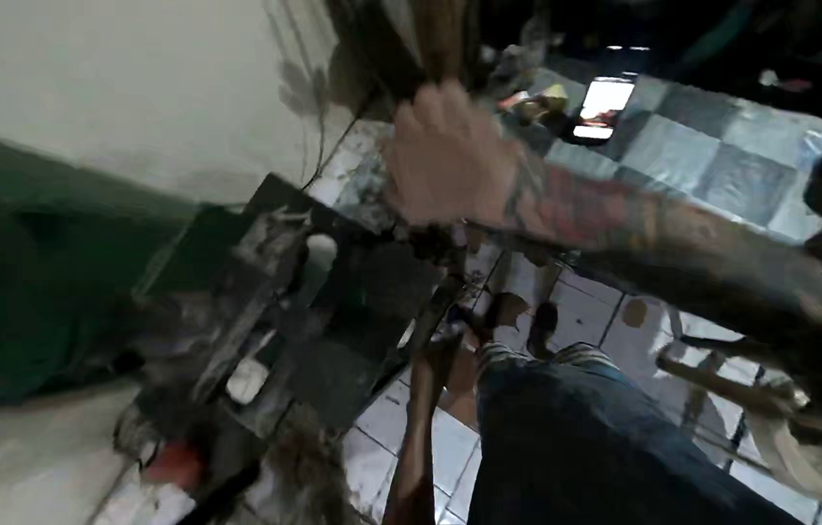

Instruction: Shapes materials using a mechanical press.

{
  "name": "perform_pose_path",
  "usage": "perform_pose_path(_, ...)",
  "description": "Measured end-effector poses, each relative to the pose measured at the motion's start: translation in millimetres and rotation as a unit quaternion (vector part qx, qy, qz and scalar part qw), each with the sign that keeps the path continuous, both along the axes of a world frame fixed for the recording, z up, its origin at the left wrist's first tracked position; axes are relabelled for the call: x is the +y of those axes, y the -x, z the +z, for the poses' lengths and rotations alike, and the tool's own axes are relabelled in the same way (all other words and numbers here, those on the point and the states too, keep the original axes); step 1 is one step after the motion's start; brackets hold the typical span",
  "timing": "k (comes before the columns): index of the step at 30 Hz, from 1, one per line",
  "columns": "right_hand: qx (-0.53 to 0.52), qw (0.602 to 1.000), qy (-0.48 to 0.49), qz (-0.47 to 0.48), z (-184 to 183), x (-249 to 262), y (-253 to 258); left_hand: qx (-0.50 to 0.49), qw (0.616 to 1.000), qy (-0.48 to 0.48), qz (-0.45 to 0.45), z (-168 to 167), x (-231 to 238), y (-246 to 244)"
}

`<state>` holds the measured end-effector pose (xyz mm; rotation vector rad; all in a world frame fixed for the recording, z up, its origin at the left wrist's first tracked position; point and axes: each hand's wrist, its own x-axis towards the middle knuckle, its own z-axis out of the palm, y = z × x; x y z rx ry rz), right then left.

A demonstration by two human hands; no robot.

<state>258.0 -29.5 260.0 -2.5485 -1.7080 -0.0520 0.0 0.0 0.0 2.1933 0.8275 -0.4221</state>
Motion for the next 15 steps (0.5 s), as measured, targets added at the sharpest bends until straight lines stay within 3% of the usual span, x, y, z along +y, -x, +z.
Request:
perform_pose_path(2, -0.005, 0.998, -0.063, -0.024, -40, -81, 19, -0.104, 0.986, -0.121, 0.052, 26, 4, -61)
perform_pose_path(3, 0.017, 0.997, -0.043, -0.056, -61, -124, 30, -0.139, 0.978, -0.149, 0.045, 45, 3, -97)
perform_pose_path(5, 0.115, 0.974, 0.063, -0.185, -102, -197, 52, -0.129, 0.981, -0.146, 0.008, 70, -8, -167)
perform_pose_path(6, 0.183, 0.94, 0.135, -0.253, -125, -223, 54, -0.136, 0.978, -0.153, -0.027, 73, -16, -196)
perform_pose_path(7, 0.247, 0.897, 0.19, -0.313, -152, -246, 49, -0.149, 0.974, -0.155, -0.067, 72, -23, -223)
perform_pose_path(9, 0.308, 0.841, 0.208, -0.393, -232, -295, 40, -0.162, 0.962, -0.16, -0.148, 66, -33, -267)
perform_pose_path(12, 0.337, 0.813, 0.165, -0.446, -336, -359, 45, -0.098, 0.964, -0.142, -0.204, 51, -38, -307)
perform_pose_path(15, 0.325, 0.808, 0.165, -0.462, -374, -382, 46, -0.038, 0.966, -0.166, -0.194, 26, -37, -323)
